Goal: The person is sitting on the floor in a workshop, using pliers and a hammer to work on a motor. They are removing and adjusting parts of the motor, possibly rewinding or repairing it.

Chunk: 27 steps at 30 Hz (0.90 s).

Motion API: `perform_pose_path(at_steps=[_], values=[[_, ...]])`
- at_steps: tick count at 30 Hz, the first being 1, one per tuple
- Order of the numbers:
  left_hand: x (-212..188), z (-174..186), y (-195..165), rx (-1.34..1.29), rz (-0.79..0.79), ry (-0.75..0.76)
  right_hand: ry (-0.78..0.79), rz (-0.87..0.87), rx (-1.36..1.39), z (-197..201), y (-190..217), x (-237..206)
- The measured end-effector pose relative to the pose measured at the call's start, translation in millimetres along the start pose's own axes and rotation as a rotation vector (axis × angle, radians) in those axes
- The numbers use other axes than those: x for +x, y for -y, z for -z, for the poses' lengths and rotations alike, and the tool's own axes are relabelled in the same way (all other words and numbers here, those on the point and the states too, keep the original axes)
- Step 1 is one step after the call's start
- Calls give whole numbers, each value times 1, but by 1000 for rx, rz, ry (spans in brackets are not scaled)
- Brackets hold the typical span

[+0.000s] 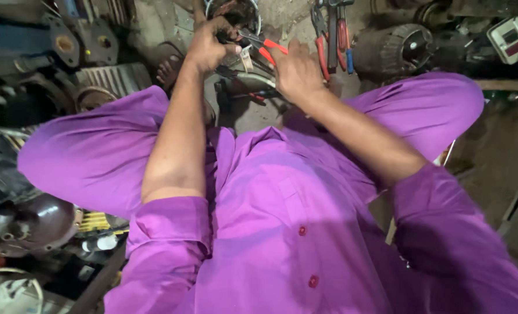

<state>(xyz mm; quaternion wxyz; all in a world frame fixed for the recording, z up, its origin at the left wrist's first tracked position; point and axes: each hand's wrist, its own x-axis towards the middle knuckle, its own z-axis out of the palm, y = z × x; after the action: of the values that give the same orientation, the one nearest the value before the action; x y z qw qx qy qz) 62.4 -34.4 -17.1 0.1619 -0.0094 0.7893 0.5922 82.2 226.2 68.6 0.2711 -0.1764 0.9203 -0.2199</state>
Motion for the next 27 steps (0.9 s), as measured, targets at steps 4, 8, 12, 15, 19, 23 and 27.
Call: perform_pose_path(at_steps=[4,8,12,15,19,23,27], values=[[1,-1,2,-17,-201,-66,-167,97,-194,8,12,-5],[1,-2,2,16,-159,-84,520,-357,1000,20,2,8],[2,-2,-3,-78,-1,-2,629,-309,1310,16,-13,13],[1,-2,-8,-147,-21,15,686,-269,1488,1,-15,15],[-1,-3,-10,-190,25,13,620,-301,1637,-12,-10,14],[-1,-5,-9,-207,9,5,536,-309,1442,-11,-10,11],[2,-7,-6,-290,46,34,354,-279,942,-3,-5,10]])
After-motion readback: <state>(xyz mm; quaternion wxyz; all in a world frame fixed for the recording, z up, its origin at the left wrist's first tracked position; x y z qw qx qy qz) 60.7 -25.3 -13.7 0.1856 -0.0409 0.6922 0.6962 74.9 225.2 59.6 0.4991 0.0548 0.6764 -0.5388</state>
